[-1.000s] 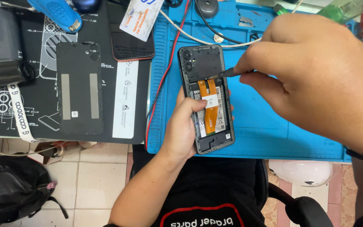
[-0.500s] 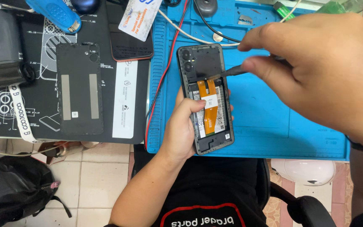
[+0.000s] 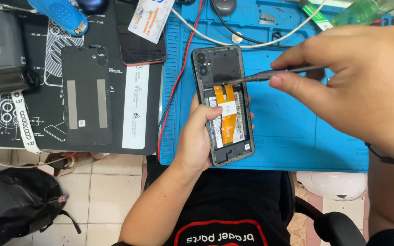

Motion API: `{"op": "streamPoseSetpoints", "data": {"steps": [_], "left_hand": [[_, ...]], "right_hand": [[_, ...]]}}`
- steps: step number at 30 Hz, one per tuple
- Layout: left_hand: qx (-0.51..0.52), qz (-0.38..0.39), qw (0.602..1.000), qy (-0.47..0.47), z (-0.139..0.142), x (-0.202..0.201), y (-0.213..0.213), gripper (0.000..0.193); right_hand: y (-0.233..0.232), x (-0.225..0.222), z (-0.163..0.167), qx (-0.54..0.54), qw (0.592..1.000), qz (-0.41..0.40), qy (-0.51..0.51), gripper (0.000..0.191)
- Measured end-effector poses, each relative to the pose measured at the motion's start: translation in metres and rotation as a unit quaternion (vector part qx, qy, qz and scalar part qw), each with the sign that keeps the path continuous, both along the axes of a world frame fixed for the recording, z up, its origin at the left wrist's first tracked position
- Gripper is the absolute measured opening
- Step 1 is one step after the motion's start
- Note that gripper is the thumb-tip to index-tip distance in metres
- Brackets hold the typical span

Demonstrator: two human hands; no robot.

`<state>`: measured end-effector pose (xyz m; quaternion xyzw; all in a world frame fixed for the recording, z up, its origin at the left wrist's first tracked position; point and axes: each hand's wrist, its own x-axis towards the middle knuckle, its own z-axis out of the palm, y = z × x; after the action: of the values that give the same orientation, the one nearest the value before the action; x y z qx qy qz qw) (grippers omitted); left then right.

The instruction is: The person tests a smartphone's screen and powers it off, then removes the SIM tray and pries open the phone's back cover by hand. They use a screwdriver on the exposed internals and separate the back cover from the phone body, leaving the internal battery and boards exposed on the work mat.

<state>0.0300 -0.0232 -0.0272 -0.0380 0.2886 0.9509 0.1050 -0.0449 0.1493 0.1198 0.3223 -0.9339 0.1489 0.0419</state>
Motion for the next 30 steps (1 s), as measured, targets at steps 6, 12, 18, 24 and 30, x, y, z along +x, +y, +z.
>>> {"op": "streamPoseSetpoints", "data": {"steps": [6, 12, 18, 24, 30], "left_hand": [[0.014, -0.005, 1.0, 0.004, -0.003, -0.002, 0.001, 0.052], [0.02, -0.015, 1.0, 0.011, -0.002, -0.004, 0.004, 0.052], [0.018, -0.015, 1.0, 0.009, -0.003, -0.003, 0.003, 0.052], [0.013, -0.015, 1.0, 0.009, -0.004, -0.002, 0.002, 0.053], [0.008, -0.017, 1.0, 0.014, -0.003, -0.003, 0.002, 0.053]], "right_hand": [[0.017, 0.0, -0.011, -0.15, 0.987, -0.041, -0.039, 0.022], [0.017, -0.001, -0.016, -0.141, 0.99, -0.006, 0.008, 0.017], [0.01, -0.003, -0.016, -0.161, 0.985, 0.041, 0.049, 0.016], [0.008, -0.001, -0.016, -0.136, 0.985, 0.055, 0.087, 0.013], [-0.006, -0.002, -0.007, -0.119, 0.985, 0.062, 0.107, 0.014]]}}
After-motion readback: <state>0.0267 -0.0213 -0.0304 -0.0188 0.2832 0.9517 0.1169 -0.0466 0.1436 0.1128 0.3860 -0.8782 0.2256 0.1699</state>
